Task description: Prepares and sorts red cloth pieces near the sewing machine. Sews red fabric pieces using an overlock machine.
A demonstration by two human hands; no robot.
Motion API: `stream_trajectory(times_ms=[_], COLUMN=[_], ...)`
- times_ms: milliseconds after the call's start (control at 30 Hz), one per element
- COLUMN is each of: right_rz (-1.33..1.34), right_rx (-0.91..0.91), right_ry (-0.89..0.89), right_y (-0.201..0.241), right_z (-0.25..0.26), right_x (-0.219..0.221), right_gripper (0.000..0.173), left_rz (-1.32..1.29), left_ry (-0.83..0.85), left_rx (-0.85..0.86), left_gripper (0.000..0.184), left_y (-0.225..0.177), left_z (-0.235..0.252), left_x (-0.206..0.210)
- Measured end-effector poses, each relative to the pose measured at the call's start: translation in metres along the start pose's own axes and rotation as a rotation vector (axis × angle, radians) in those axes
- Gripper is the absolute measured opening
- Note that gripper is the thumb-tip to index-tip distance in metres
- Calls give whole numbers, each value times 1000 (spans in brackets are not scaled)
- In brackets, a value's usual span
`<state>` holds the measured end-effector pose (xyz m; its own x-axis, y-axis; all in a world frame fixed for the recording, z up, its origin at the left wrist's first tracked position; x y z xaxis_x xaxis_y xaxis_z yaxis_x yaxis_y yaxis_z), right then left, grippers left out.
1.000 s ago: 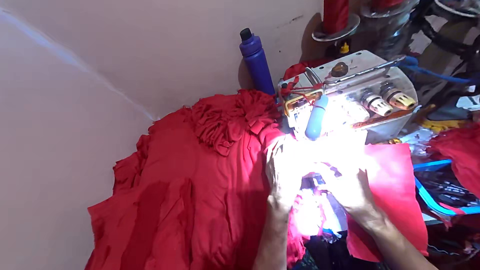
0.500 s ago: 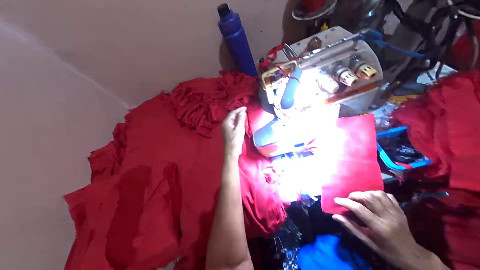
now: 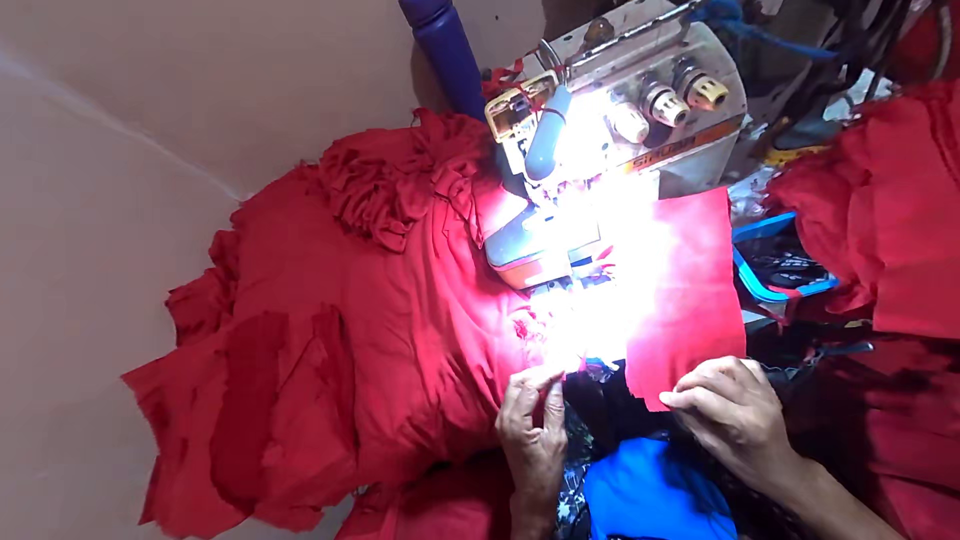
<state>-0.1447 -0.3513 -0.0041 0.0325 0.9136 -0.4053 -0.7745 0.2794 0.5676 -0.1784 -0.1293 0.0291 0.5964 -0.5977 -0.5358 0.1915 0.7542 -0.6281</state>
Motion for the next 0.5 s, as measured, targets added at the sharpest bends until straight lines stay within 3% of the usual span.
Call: stream_trajectory(times_ms=[100,200,267,300,333,433,500], right_rz=[181,380,484,507,496,389,341], right_rx=[173,242,253,246,223,120,79], right_ry=[93,66,-20,-49,-57,-23,-1], right_y=[-5,-6,0,4,9,22,24], right_z=[11,28,42,48,53,63,63], right_x=[-7,-27,-43,-51,-57,-67,-69], right_gripper=[22,16,14,14,16,21,22], left_rz=[-175,-555,-708,-734,-751,-582,-384], left_ry=[182,547,765,830,864,843,804], left_rx=[-11,18,6,-47,-143,-467,-511], left_gripper=[14,21,50,68,75,49,48], left_y=[-10,-23,-40,-48,-55,-56,-49], left_z=[-6,-6,5,15,27,74,102], left_x=[11,28,42,49,56,86,105])
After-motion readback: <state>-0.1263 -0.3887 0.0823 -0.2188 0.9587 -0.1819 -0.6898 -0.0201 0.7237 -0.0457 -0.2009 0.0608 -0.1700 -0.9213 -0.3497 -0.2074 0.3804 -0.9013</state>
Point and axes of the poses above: each hand's wrist, its own z-axis towards the middle knuckle, its own x-axis out of the palm, y = z × x, the point moved 5 cm from there along z, towards the middle knuckle, and after that the axes turned 13 degrees about z, right-handed, at the moved point
